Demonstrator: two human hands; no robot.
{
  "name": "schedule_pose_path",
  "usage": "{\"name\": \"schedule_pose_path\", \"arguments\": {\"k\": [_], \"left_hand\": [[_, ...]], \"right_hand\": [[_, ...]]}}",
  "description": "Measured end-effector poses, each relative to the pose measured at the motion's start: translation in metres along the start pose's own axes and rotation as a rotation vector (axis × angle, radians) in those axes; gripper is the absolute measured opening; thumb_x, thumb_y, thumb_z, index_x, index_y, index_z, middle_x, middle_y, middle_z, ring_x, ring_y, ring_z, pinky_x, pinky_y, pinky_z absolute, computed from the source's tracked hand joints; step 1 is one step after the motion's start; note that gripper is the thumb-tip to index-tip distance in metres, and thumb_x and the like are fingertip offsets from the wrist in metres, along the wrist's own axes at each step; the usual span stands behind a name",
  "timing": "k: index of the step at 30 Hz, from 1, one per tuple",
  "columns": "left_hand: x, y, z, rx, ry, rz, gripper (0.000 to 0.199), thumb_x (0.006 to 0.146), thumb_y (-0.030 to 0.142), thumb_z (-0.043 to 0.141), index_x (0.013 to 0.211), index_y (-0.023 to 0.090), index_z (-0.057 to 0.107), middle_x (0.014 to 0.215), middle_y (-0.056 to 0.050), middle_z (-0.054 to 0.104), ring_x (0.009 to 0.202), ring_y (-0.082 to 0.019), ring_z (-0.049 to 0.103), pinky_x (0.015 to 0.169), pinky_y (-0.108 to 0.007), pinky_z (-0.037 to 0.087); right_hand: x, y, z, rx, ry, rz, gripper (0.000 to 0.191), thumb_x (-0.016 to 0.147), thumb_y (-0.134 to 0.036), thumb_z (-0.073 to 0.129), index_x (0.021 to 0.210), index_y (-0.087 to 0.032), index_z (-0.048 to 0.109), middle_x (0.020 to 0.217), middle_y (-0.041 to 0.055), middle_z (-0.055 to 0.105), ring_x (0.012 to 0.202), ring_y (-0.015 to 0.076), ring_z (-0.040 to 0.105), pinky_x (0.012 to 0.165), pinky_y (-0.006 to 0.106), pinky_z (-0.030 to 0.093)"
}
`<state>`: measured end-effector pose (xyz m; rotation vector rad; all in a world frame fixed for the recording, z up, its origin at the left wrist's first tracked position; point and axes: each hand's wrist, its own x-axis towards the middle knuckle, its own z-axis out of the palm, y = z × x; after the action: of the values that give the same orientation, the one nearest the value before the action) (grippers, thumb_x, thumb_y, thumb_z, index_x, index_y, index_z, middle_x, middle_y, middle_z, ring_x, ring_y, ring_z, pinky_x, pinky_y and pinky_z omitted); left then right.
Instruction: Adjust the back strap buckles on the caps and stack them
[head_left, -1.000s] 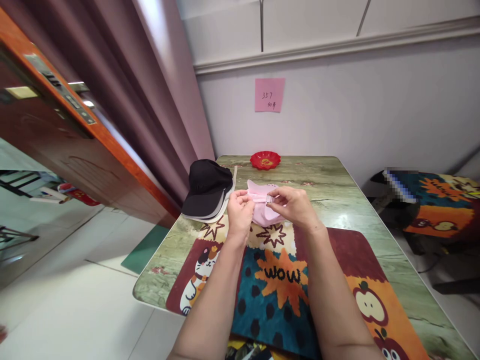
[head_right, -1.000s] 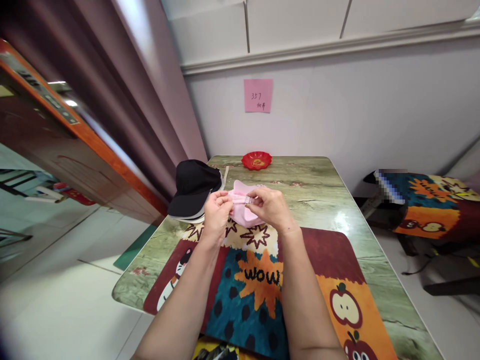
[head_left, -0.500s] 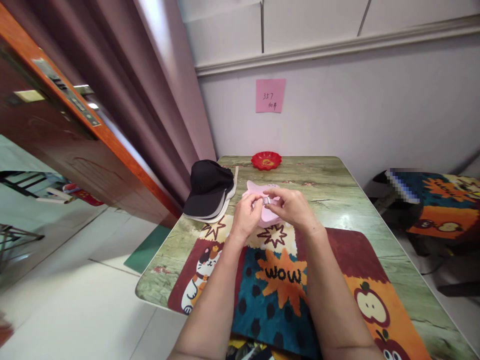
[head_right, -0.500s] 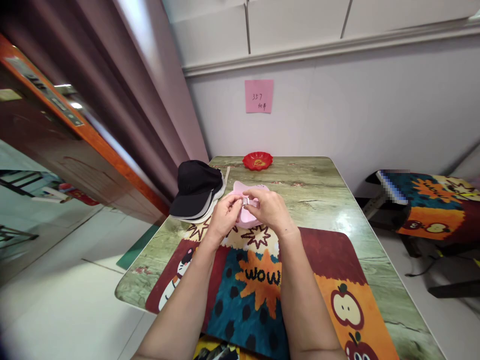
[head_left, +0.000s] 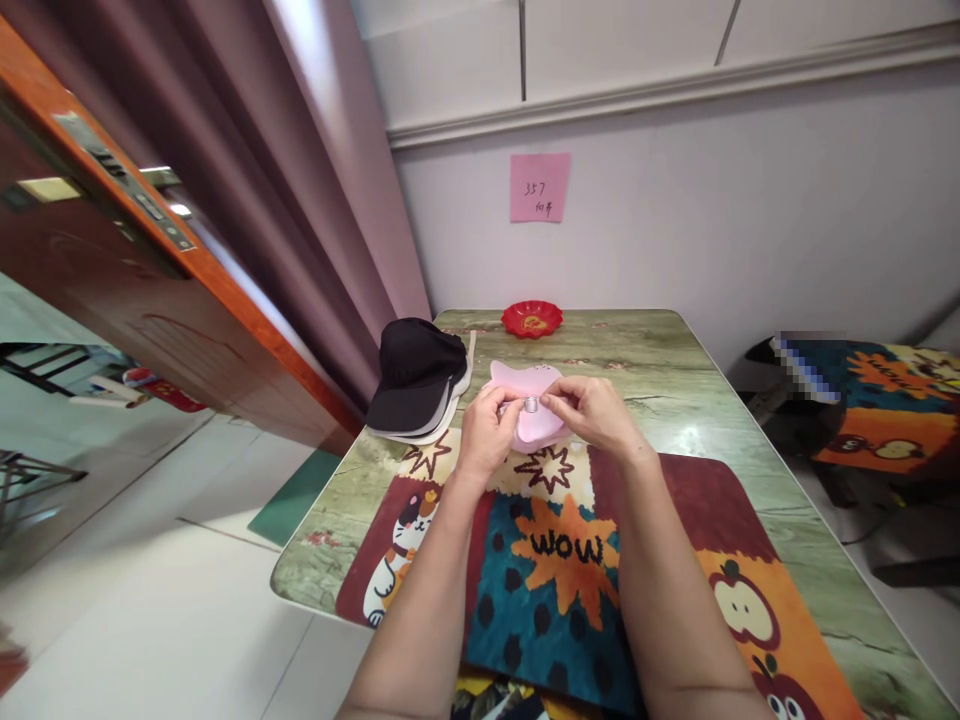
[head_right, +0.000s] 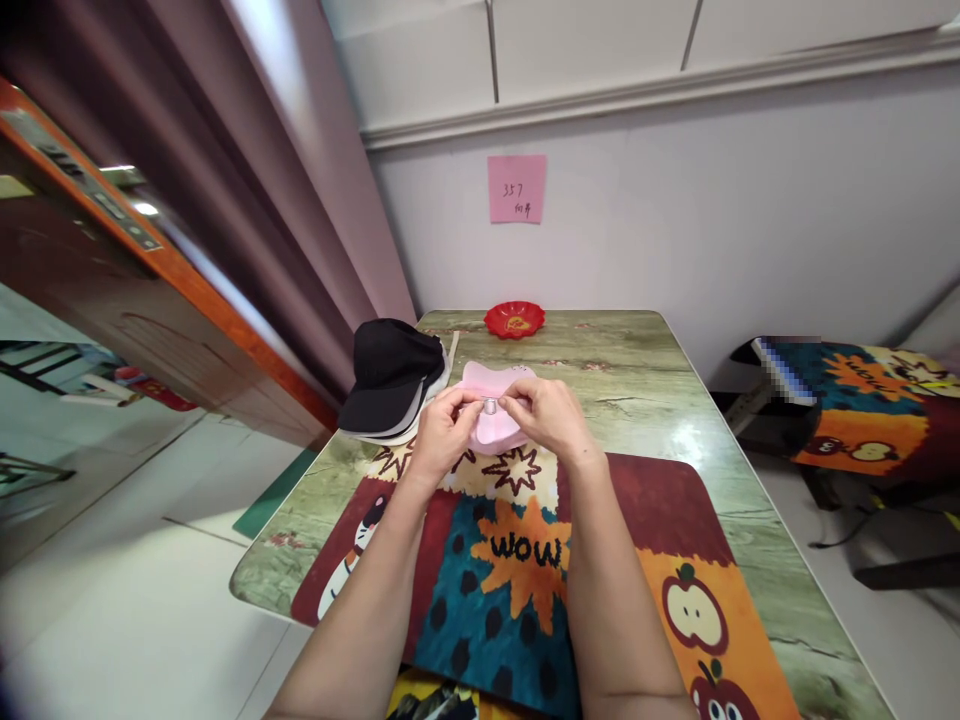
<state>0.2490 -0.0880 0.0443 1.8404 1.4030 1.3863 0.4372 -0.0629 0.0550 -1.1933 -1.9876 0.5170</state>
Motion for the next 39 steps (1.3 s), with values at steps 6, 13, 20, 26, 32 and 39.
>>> {"name": "schedule_pose_path", "arguments": {"k": [6, 13, 20, 26, 32, 39], "left_hand": [[0.000, 0.006, 0.000, -0.015, 0.023, 0.007, 0.018, 0.085, 0.013, 0.061, 0.080, 0.023, 0.074, 0.088, -0.004, 0.071, 0.086, -0.020, 0.064, 0.083, -0.030, 0.045], [0.008, 0.002, 0.004, -0.049, -0.008, -0.014, 0.017, 0.086, 0.015, 0.061, 0.078, 0.023, 0.075, 0.084, -0.005, 0.069, 0.080, -0.020, 0.061, 0.078, -0.030, 0.046], [0.022, -0.013, 0.014, 0.034, -0.108, 0.117, 0.016, 0.089, 0.015, 0.056, 0.082, 0.023, 0.069, 0.090, -0.006, 0.066, 0.094, -0.023, 0.061, 0.089, -0.034, 0.045], [0.034, -0.031, 0.023, 0.069, -0.099, 0.183, 0.017, 0.093, 0.014, 0.048, 0.085, 0.022, 0.060, 0.098, -0.008, 0.061, 0.102, -0.023, 0.058, 0.097, -0.036, 0.044], [0.060, -0.033, 0.028, -0.032, -0.171, 0.223, 0.016, 0.093, 0.016, 0.051, 0.085, 0.022, 0.064, 0.098, -0.008, 0.064, 0.100, -0.023, 0.060, 0.094, -0.035, 0.045], [0.064, -0.034, 0.022, -0.318, -0.191, -0.056, 0.009, 0.088, 0.027, 0.066, 0.090, 0.021, 0.072, 0.084, -0.004, 0.067, 0.069, -0.015, 0.058, 0.067, -0.025, 0.046]], "right_hand": [[-0.001, 0.001, -0.002, -0.026, -0.006, 0.006, 0.026, 0.092, -0.037, 0.060, 0.077, -0.022, 0.075, 0.068, 0.0003, 0.071, 0.057, 0.0139, 0.057, 0.057, 0.026, 0.035], [-0.003, 0.005, -0.005, -0.031, 0.025, 0.005, 0.026, 0.092, -0.039, 0.061, 0.079, -0.022, 0.076, 0.064, 0.0004, 0.069, 0.056, 0.0144, 0.058, 0.055, 0.026, 0.035], [0.000, 0.016, 0.008, -0.167, 0.095, 0.048, 0.023, 0.081, -0.042, 0.079, 0.102, -0.032, 0.080, 0.074, 0.0003, 0.074, 0.065, 0.0181, 0.065, 0.063, 0.027, 0.041], [0.010, 0.027, 0.029, -0.170, 0.193, 0.001, 0.015, 0.094, -0.034, 0.066, 0.092, -0.027, 0.079, 0.088, 0.0036, 0.075, 0.070, 0.0178, 0.067, 0.066, 0.029, 0.045], [0.016, 0.036, 0.035, 0.005, 0.324, 0.050, 0.019, 0.096, -0.028, 0.057, 0.102, -0.023, 0.074, 0.100, 0.0079, 0.076, 0.087, 0.0226, 0.070, 0.078, 0.032, 0.051], [0.015, 0.030, 0.030, 0.378, 0.277, 0.251, 0.027, 0.090, -0.044, 0.065, 0.092, -0.019, 0.073, 0.080, 0.0044, 0.073, 0.062, 0.0162, 0.060, 0.056, 0.026, 0.046]]}}
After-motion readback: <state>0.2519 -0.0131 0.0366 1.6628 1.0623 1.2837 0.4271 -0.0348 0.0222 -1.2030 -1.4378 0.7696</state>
